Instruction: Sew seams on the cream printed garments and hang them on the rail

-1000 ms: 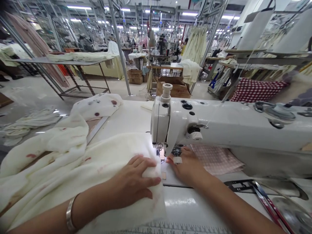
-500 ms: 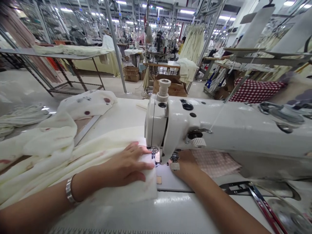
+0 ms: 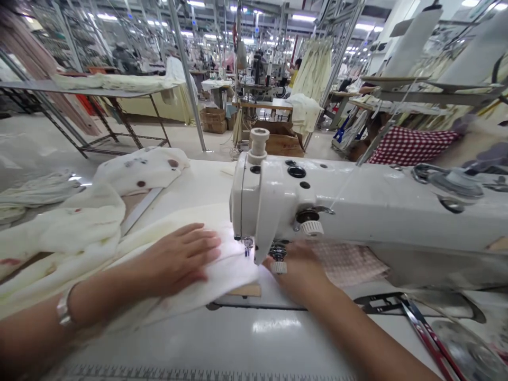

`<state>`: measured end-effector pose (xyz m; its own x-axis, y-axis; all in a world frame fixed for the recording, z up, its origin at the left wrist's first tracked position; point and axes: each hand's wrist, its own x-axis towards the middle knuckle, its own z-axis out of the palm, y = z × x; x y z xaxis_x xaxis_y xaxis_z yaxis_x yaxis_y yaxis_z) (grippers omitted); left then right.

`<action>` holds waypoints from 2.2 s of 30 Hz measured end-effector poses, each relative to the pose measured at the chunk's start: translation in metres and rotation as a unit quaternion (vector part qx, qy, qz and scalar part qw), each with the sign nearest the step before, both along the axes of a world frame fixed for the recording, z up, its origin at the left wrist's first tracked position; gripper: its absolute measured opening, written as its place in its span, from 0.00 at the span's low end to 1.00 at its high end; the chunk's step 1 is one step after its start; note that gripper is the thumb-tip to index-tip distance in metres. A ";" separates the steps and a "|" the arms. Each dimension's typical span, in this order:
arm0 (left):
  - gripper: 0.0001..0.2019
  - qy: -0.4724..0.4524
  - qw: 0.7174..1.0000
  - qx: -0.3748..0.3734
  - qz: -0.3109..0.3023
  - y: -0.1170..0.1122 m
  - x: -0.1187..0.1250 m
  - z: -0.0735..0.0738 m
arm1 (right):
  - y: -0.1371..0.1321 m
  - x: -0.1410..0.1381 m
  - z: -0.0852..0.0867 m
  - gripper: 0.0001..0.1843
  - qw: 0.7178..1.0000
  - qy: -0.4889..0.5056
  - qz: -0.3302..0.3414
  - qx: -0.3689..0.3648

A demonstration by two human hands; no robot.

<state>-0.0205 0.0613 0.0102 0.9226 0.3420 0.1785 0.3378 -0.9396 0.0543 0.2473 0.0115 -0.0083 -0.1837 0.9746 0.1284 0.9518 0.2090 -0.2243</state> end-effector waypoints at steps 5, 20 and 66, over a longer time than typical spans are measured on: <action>0.22 -0.142 0.970 -0.061 0.188 -0.102 0.005 -0.048 | -0.014 -0.019 0.014 0.17 1.000 0.015 -0.003 0.024; 0.14 -0.085 0.985 -0.100 0.110 -0.044 0.037 -0.014 | -0.066 -0.038 0.012 0.23 0.974 -0.126 0.119 0.148; 0.14 -0.077 0.982 -0.099 0.140 0.005 0.055 -0.014 | -0.017 -0.005 0.008 0.20 0.994 -0.053 0.069 0.063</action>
<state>0.0346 0.0660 -0.0040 0.7552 0.6198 0.2132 0.5542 -0.7775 0.2972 0.2421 -0.0055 -0.0005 -0.3335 0.9164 0.2213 0.9291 0.3593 -0.0874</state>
